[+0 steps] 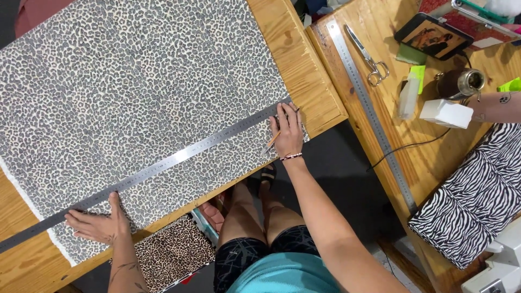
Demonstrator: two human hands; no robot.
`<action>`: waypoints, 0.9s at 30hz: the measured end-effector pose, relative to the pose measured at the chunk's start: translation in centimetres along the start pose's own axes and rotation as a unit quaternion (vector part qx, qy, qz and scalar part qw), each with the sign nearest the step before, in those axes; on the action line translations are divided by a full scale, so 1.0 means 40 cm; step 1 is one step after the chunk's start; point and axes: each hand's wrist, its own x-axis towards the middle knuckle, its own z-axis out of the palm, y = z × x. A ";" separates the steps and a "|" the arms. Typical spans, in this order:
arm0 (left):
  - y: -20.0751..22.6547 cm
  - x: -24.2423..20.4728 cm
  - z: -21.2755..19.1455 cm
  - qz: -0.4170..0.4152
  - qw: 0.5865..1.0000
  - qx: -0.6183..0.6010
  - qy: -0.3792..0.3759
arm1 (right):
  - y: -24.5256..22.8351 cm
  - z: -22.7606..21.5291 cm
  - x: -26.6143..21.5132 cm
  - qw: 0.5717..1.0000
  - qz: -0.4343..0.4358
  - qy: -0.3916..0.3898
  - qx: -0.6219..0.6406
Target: The person lays a large piece of leopard-print fabric on a wooden table and smooths it out. They then use a long metal ruler and a pencil to measure and mark lines on the fabric.
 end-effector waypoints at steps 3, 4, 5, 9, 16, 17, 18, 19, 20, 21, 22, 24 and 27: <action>0.008 -0.008 -0.013 -0.005 1.000 0.008 -0.008 | 0.002 0.000 -0.002 1.000 -0.003 -0.006 0.004; 0.002 -0.005 -0.009 -0.011 1.000 0.007 -0.006 | 0.004 -0.001 -0.001 1.000 -0.008 -0.009 0.007; -0.005 0.000 -0.006 0.016 1.000 0.023 -0.004 | 0.005 -0.001 -0.001 1.000 -0.013 -0.003 0.002; -0.032 0.013 0.001 0.041 0.998 0.044 -0.008 | -0.008 -0.013 0.013 0.999 -0.036 0.012 -0.002; -0.044 0.021 0.002 0.029 0.999 0.020 -0.012 | -0.009 -0.011 0.015 0.998 -0.054 0.022 -0.017; -0.047 0.023 0.004 0.027 0.999 0.020 -0.008 | -0.009 -0.011 0.015 0.998 -0.055 0.020 -0.019; -0.047 0.025 0.008 0.026 0.999 0.020 -0.005 | -0.008 -0.012 0.016 0.998 -0.055 0.018 -0.022; -0.044 0.024 0.006 0.026 0.999 0.019 -0.005 | -0.006 -0.010 0.016 0.998 -0.056 0.018 -0.023; -0.042 0.022 0.002 0.025 1.000 0.014 -0.005 | -0.005 -0.009 0.014 0.998 -0.057 0.021 -0.025; -0.040 0.021 -0.001 0.024 1.000 0.009 -0.004 | -0.003 -0.008 0.012 0.998 -0.058 0.023 -0.026; -0.041 0.021 0.000 0.024 1.000 0.010 -0.006 | -0.005 -0.010 0.011 0.998 -0.057 0.022 -0.028; -0.042 0.022 0.003 0.020 1.000 0.000 0.000 | -0.006 -0.011 0.014 0.998 -0.056 0.018 -0.026; -0.040 0.022 0.000 0.014 1.000 -0.003 -0.001 | -0.004 -0.010 0.011 0.998 -0.055 0.015 -0.027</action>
